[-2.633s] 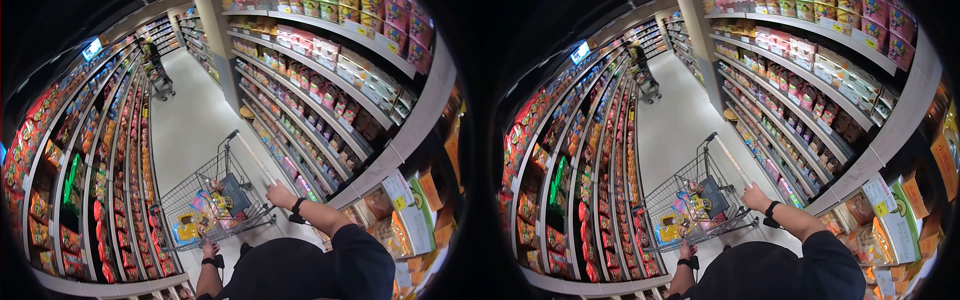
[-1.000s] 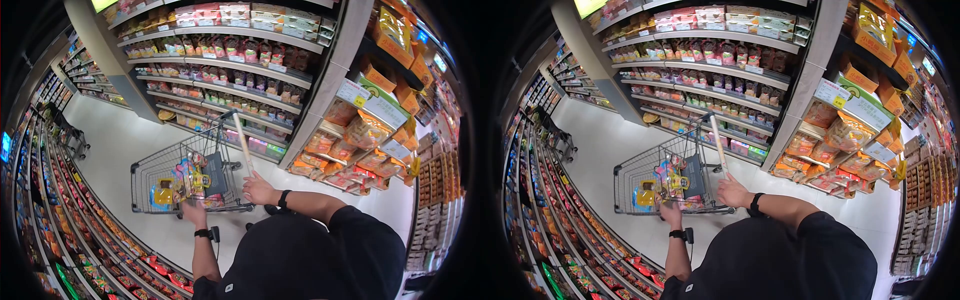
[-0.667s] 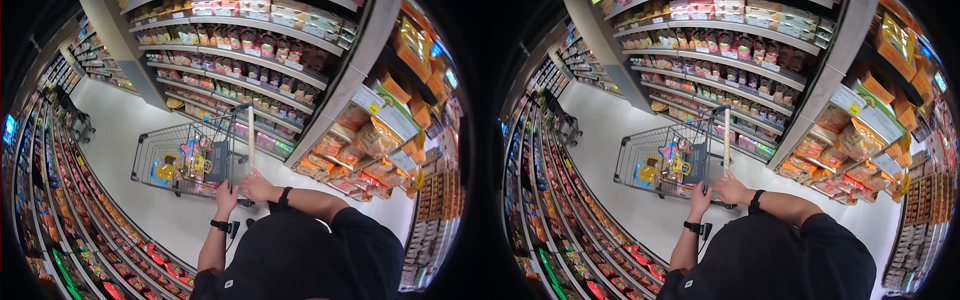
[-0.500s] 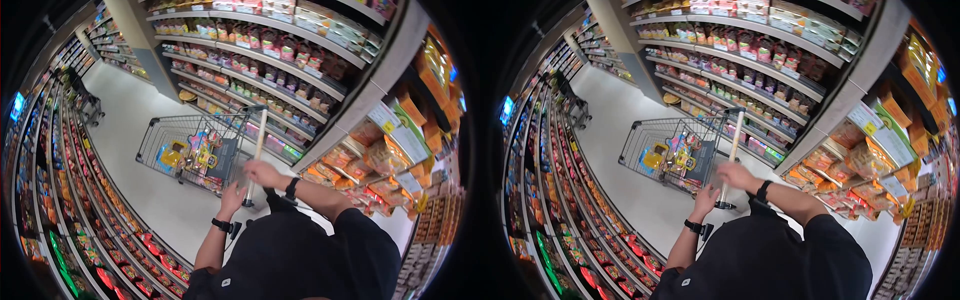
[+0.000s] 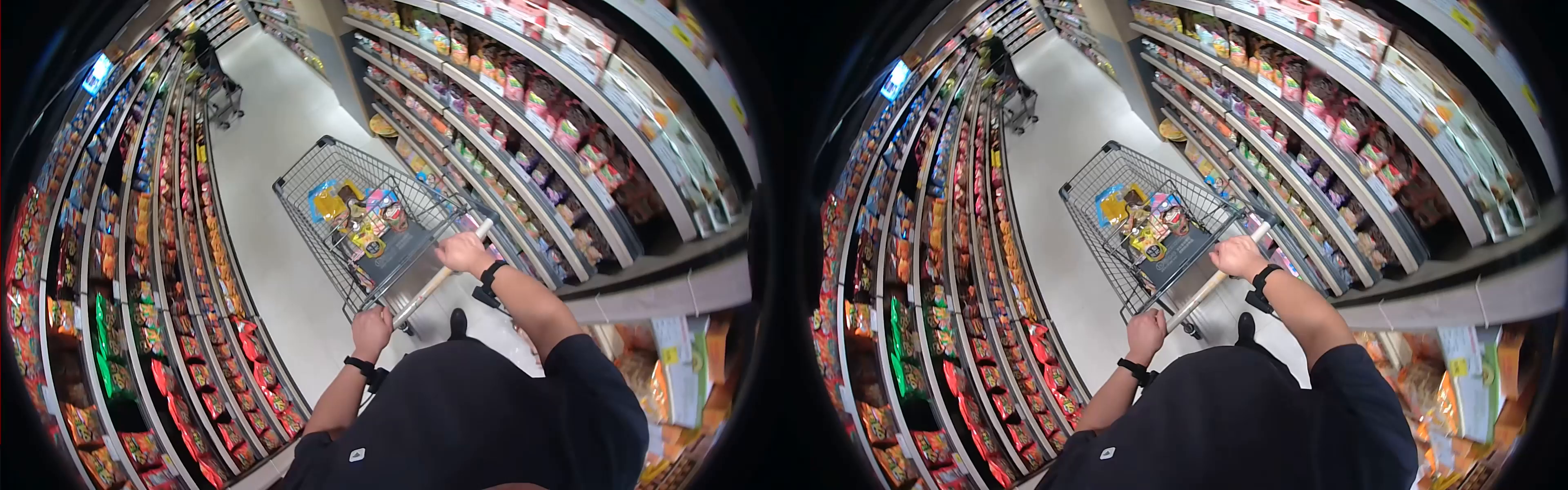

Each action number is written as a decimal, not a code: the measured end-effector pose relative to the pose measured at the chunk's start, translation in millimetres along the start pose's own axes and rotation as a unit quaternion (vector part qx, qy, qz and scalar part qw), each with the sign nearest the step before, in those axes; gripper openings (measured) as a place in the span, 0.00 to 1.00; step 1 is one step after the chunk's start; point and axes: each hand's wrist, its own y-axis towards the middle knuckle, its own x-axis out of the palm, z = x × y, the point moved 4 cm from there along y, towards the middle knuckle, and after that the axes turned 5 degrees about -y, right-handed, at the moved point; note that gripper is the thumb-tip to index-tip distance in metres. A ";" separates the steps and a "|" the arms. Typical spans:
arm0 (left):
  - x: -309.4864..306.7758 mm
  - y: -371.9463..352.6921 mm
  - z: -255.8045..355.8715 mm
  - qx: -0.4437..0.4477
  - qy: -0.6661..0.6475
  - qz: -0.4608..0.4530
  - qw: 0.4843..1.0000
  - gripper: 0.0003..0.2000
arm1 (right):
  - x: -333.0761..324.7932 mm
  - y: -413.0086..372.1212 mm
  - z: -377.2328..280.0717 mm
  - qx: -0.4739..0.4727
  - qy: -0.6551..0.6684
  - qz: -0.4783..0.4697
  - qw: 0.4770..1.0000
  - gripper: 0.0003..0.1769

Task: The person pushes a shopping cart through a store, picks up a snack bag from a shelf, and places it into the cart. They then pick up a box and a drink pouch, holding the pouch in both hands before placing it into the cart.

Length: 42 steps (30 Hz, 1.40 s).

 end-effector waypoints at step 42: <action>-37.6 224.2 -106.2 -0.266 0.083 0.028 0.960 0.28 | -26.7 211.5 9.6 0.088 -0.011 -0.161 0.983 0.29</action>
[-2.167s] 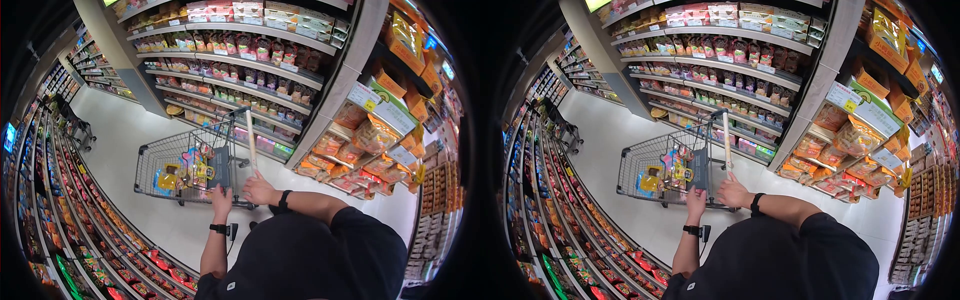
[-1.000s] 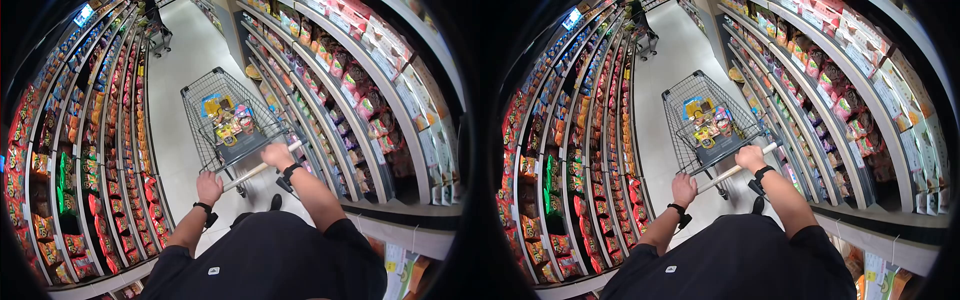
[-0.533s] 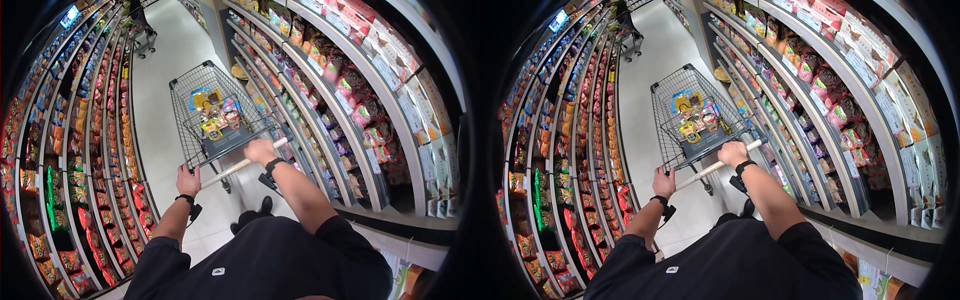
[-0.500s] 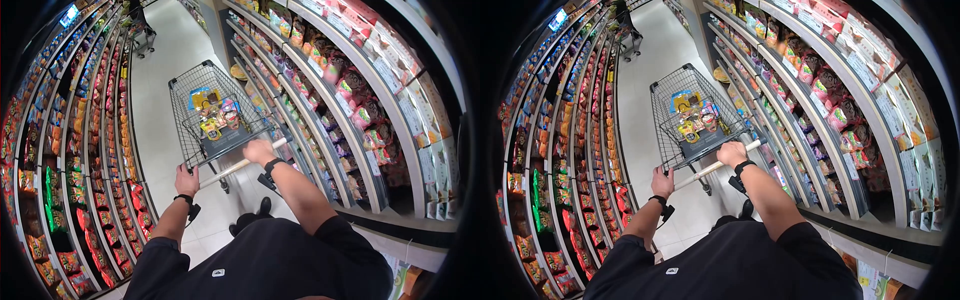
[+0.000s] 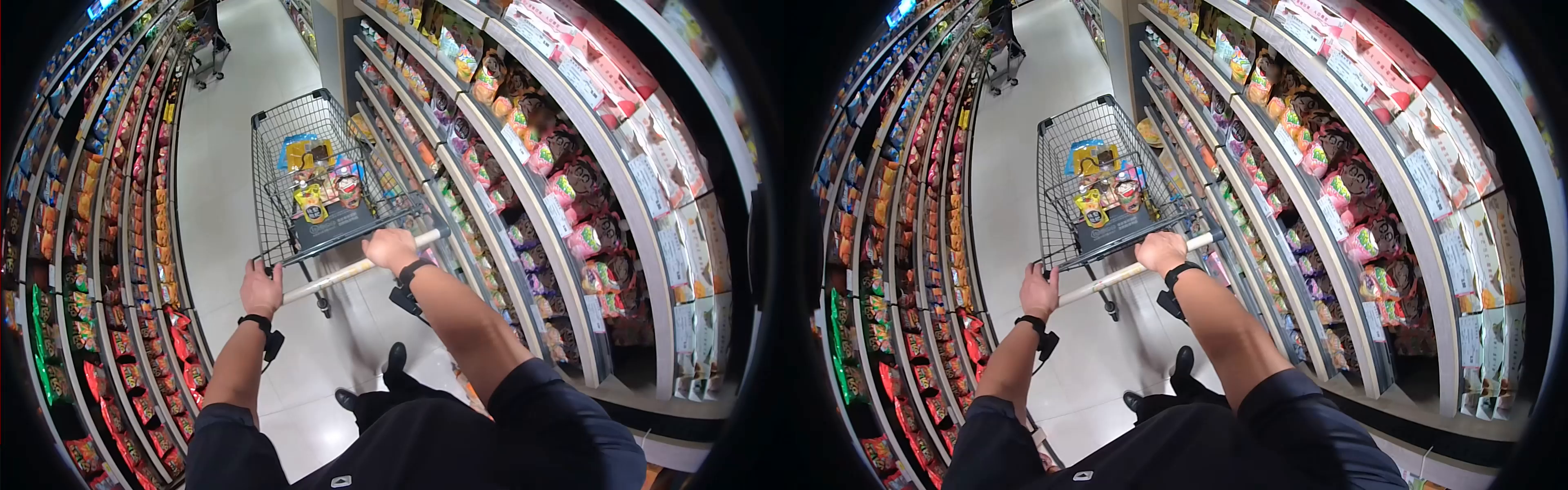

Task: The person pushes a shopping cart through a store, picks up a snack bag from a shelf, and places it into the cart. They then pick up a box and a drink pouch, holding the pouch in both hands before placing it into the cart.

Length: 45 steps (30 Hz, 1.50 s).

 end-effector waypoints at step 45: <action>-14.0 285.9 9.4 0.016 0.003 0.040 0.999 0.25 | -123.8 256.8 -69.5 -0.020 -0.036 0.016 0.999 0.32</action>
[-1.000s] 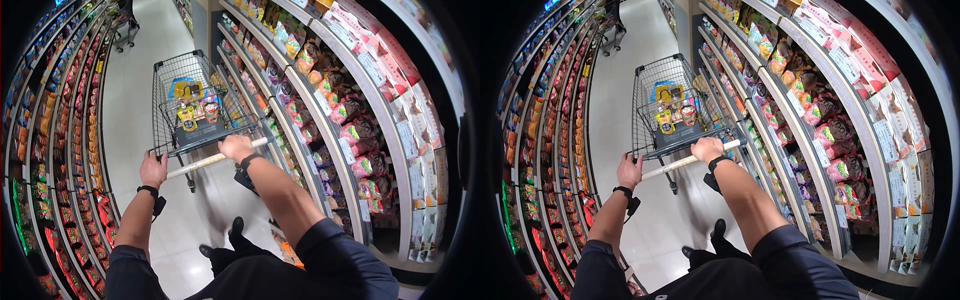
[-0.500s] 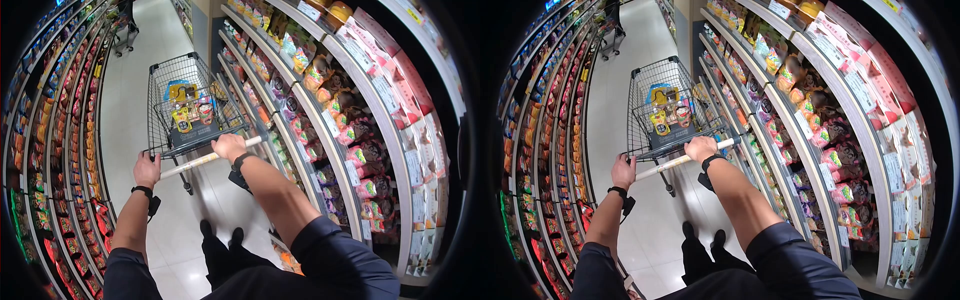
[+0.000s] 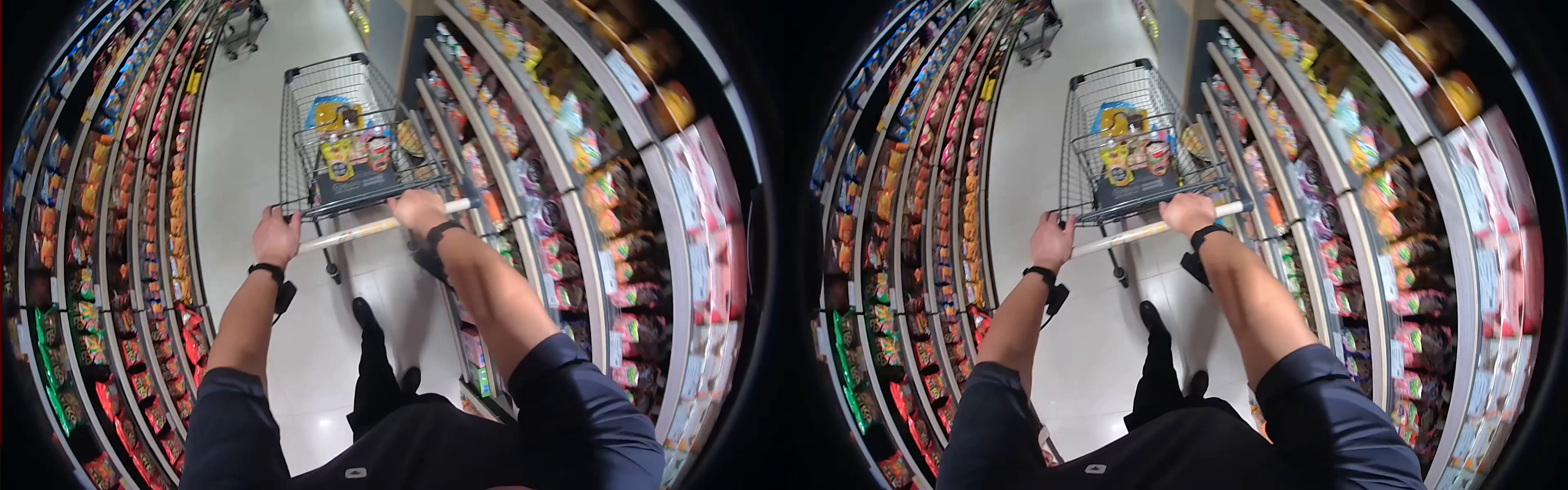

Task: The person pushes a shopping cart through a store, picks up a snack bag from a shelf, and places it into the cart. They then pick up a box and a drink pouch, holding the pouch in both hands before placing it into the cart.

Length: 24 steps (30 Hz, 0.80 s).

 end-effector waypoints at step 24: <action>-8.1 184.4 -43.1 -0.026 0.004 -0.023 0.999 0.24 | -69.0 164.2 -76.6 0.005 0.003 -0.031 0.999 0.35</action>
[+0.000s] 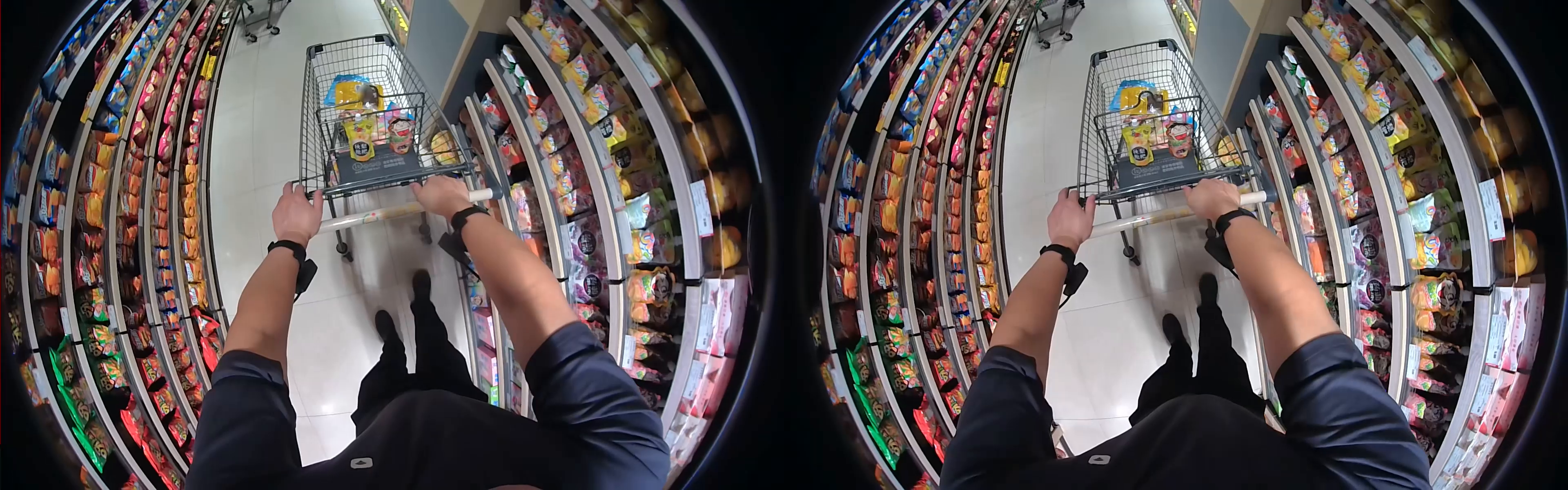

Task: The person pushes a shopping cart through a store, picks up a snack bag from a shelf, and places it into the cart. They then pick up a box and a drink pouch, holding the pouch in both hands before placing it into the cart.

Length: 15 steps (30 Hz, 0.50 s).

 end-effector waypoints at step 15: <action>1.4 0.3 0.0 -0.028 -0.021 0.017 0.999 0.23 | -5.9 33.8 1.5 -0.084 0.002 -0.060 0.995 0.30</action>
